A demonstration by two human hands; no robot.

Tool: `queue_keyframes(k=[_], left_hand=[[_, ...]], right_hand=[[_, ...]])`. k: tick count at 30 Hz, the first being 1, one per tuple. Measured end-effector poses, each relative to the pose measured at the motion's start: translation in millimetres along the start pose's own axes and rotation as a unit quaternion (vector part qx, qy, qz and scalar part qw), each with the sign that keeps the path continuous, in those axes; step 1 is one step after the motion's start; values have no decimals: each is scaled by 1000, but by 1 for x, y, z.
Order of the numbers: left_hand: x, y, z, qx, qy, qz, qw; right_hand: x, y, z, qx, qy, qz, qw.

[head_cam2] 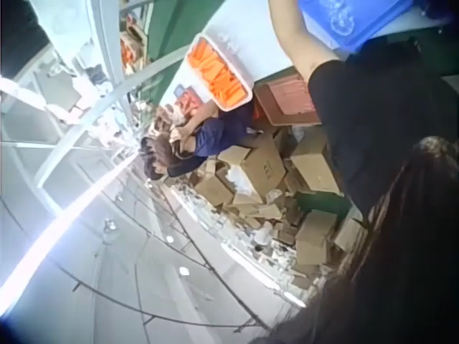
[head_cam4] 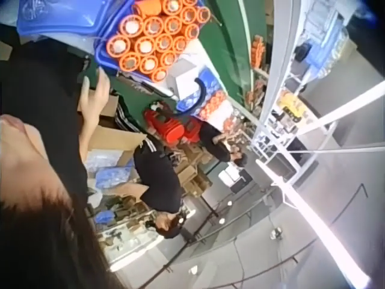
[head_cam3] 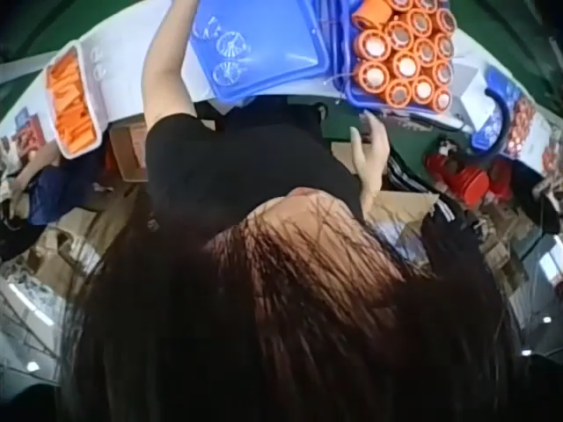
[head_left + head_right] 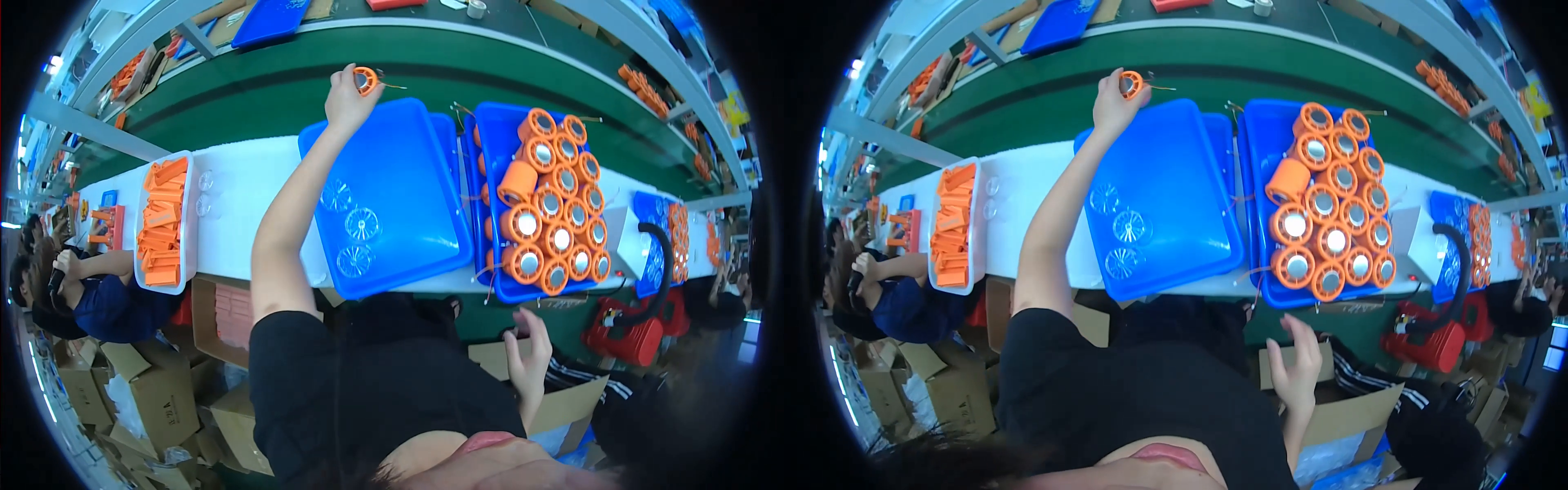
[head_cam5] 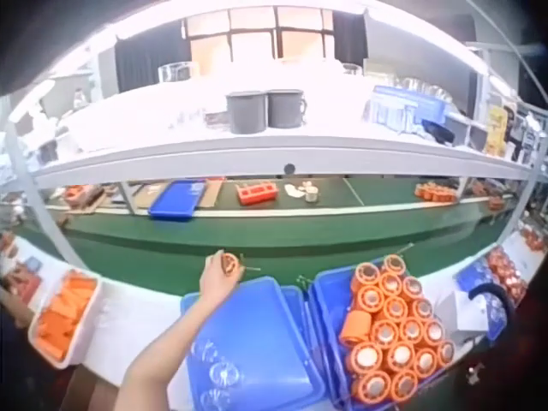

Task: The person assembles orange electrical components into clear plastic housings by hand, taking the components from blue trays and inserting them into the housings on a factory production line.

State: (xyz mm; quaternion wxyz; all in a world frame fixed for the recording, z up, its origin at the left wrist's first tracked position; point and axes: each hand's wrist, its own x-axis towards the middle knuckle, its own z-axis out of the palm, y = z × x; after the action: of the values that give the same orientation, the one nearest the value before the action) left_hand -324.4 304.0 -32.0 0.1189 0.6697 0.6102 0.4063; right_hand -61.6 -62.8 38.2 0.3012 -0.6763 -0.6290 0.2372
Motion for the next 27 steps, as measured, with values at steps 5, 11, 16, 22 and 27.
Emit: queue_keyframes(k=[5, 11, 16, 22, 27], left_hand=[[45, -81, 31, 242, -141, -141, 950], [39, -92, 6, 223, -51, -65, 971], [-53, -20, -64, 172, -187, 204, 945], [-112, -12, -105, 268, -337, 96, 897], [-111, 41, -117, -140, -271, -25, 952]], right_hand=[[7, -12, 8, 8, 52, 51, 997], [17, -13, 17, 28, 108, 49, 993], [22, -16, 20, 53, 105, 6, 993], [13, -30, 20, 94, 69, -45, 992], [-1, -29, 13, 136, 105, -84, 982]])
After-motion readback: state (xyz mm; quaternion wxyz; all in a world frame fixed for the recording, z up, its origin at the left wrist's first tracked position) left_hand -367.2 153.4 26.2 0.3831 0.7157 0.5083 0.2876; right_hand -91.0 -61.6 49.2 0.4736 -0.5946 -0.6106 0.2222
